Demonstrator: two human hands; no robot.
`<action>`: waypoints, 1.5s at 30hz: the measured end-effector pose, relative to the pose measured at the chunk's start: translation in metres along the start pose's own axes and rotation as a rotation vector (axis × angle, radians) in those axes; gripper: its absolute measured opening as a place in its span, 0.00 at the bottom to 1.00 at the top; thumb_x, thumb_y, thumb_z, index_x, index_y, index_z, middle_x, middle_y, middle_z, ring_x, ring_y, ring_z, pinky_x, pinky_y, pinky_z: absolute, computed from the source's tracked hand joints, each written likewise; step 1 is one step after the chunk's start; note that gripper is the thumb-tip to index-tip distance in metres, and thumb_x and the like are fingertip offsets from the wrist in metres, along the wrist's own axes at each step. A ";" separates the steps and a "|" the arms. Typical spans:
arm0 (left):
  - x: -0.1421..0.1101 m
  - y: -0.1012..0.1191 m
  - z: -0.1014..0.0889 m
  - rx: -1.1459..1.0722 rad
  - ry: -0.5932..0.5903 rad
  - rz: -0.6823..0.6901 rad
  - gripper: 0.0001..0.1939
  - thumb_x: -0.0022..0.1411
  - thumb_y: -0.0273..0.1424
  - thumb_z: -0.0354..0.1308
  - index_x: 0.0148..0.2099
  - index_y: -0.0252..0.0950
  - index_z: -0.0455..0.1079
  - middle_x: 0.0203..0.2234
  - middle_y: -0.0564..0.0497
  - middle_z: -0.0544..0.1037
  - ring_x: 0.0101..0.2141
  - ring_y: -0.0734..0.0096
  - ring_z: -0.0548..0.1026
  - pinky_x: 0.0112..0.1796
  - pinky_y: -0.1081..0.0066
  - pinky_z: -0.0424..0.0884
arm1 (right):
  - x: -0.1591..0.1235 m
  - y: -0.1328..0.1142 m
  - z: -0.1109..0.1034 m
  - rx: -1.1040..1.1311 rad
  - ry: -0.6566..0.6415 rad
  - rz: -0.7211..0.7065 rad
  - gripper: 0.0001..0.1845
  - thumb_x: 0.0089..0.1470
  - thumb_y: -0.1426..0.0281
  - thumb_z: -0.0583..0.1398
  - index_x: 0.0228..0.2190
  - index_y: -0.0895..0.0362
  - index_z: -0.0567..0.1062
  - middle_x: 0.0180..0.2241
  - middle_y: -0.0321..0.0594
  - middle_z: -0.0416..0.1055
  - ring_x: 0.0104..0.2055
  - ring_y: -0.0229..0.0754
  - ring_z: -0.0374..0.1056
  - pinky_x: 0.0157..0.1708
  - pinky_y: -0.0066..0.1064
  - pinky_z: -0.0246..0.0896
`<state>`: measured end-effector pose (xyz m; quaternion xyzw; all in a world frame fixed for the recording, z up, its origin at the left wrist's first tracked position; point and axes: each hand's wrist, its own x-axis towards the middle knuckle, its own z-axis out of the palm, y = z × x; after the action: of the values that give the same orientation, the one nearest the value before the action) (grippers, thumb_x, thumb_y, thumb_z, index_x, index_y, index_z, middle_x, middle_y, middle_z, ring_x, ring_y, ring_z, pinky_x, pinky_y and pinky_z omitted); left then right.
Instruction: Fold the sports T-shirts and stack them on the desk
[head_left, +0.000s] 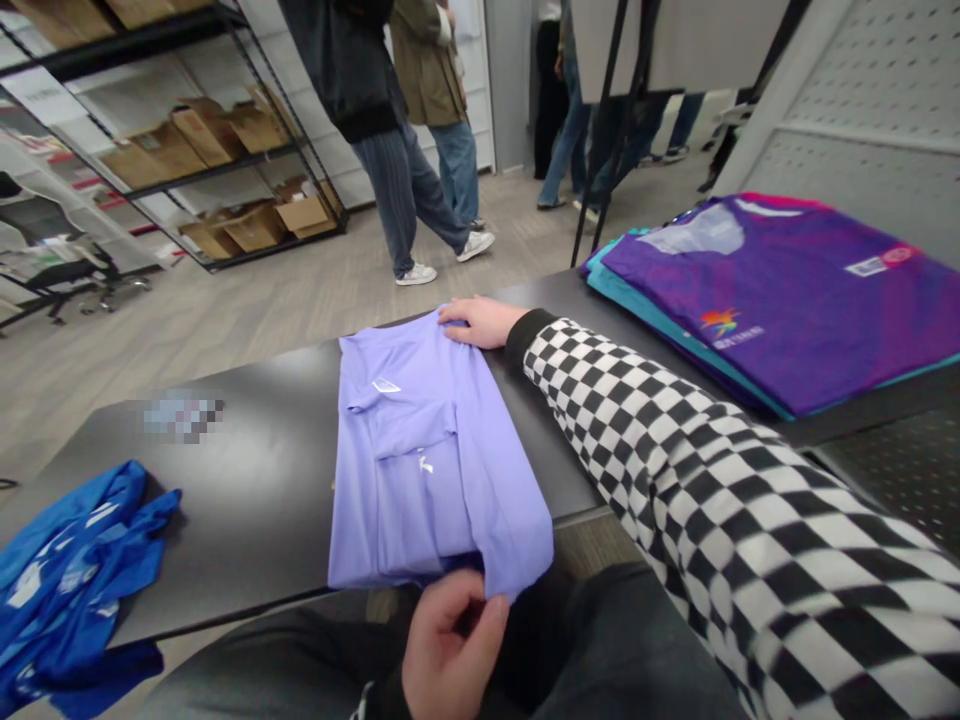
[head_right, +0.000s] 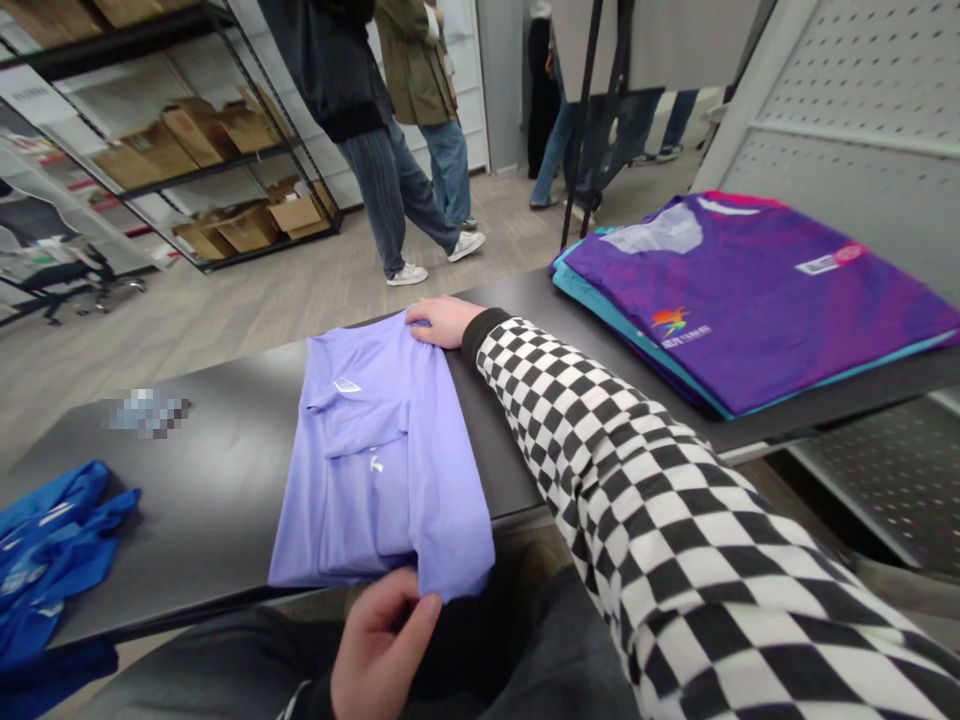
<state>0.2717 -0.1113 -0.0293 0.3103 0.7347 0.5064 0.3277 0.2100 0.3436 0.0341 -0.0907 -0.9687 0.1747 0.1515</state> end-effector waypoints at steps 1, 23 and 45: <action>-0.002 0.000 -0.001 -0.008 0.058 0.017 0.20 0.58 0.54 0.76 0.32 0.42 0.86 0.31 0.43 0.84 0.36 0.53 0.78 0.44 0.61 0.75 | 0.000 0.001 0.000 0.001 0.001 -0.001 0.23 0.72 0.65 0.62 0.64 0.54 0.80 0.67 0.49 0.76 0.69 0.56 0.71 0.71 0.50 0.61; 0.207 0.160 -0.136 0.835 0.162 0.248 0.24 0.77 0.48 0.53 0.33 0.39 0.72 0.27 0.51 0.77 0.31 0.64 0.72 0.36 0.67 0.63 | -0.002 0.000 -0.001 0.023 -0.013 0.025 0.25 0.71 0.62 0.60 0.64 0.50 0.81 0.70 0.47 0.73 0.76 0.60 0.63 0.76 0.60 0.55; 0.259 0.098 -0.162 0.752 0.323 0.356 0.15 0.67 0.42 0.63 0.50 0.40 0.81 0.35 0.50 0.83 0.39 0.59 0.80 0.43 0.62 0.76 | -0.004 -0.001 -0.001 0.036 0.001 0.088 0.26 0.76 0.54 0.56 0.65 0.51 0.79 0.72 0.49 0.70 0.79 0.59 0.58 0.78 0.62 0.50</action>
<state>0.0012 0.0340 0.0648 0.4463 0.8448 0.2946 -0.0193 0.2141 0.3414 0.0340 -0.1307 -0.9603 0.1986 0.1458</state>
